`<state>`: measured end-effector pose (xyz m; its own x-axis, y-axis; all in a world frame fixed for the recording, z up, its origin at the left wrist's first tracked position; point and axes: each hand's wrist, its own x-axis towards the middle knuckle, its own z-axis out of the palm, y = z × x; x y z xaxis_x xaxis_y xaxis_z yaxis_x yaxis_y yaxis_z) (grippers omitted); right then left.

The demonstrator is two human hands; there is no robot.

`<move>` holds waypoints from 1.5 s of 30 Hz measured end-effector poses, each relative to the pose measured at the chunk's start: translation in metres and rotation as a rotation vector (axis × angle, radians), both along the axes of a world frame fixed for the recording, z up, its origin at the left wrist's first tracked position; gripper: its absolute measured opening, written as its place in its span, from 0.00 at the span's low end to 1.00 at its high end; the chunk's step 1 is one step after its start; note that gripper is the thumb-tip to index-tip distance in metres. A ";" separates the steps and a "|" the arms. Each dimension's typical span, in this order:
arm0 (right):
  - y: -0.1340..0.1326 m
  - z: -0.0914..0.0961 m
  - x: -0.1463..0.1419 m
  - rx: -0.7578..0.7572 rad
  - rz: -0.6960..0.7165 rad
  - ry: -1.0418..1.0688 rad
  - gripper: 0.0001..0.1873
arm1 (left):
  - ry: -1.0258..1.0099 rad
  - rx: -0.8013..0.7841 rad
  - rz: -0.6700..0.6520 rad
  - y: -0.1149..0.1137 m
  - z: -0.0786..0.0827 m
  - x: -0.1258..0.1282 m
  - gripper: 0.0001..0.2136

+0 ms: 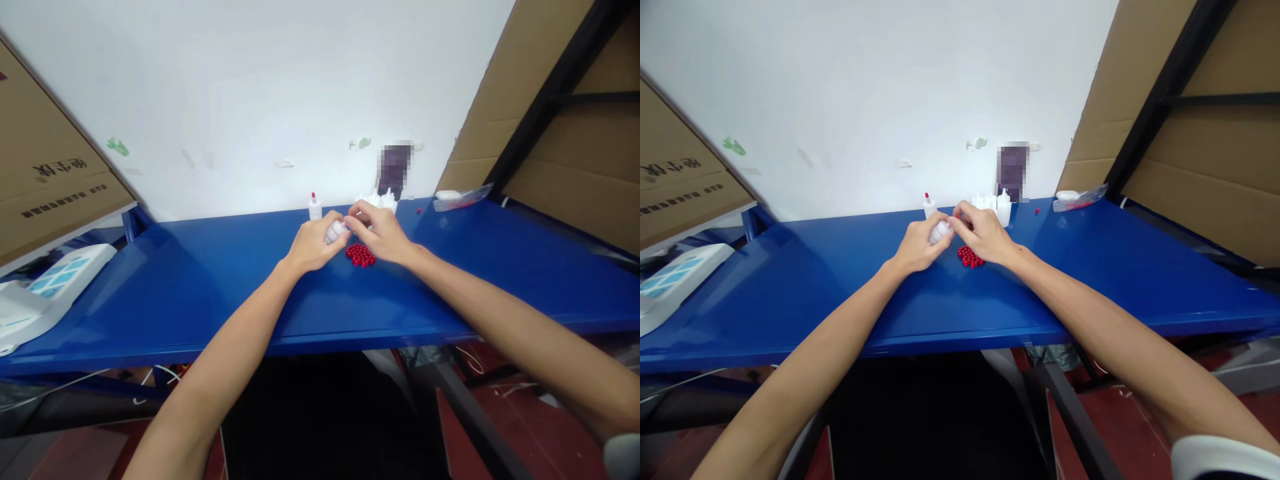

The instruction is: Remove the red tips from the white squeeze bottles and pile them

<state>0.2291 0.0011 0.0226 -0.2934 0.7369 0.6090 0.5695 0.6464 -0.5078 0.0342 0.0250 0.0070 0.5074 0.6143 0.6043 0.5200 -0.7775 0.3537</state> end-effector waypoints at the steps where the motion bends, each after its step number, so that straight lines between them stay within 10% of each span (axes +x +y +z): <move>1: 0.000 0.000 0.000 -0.002 0.024 -0.011 0.13 | 0.024 -0.023 0.000 0.000 -0.001 0.000 0.12; 10: 0.003 0.002 0.000 0.052 0.103 -0.241 0.16 | 0.087 -0.053 -0.038 0.000 -0.001 0.001 0.06; 20: 0.016 0.001 0.009 -0.260 0.138 0.082 0.23 | 0.065 0.070 0.042 0.014 -0.006 -0.006 0.12; 30: 0.007 0.004 0.010 -0.120 0.204 -0.517 0.10 | 0.021 -0.018 0.126 0.022 -0.012 -0.017 0.12; 45: 0.002 0.002 0.006 -0.192 0.260 -0.607 0.06 | 0.029 -0.040 0.145 0.025 -0.015 -0.018 0.14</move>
<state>0.2354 0.0028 0.0244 -0.7234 0.6746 0.1470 0.6277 0.7312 -0.2671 0.0163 0.0504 -0.0083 0.4284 0.7055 0.5645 0.6363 -0.6792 0.3659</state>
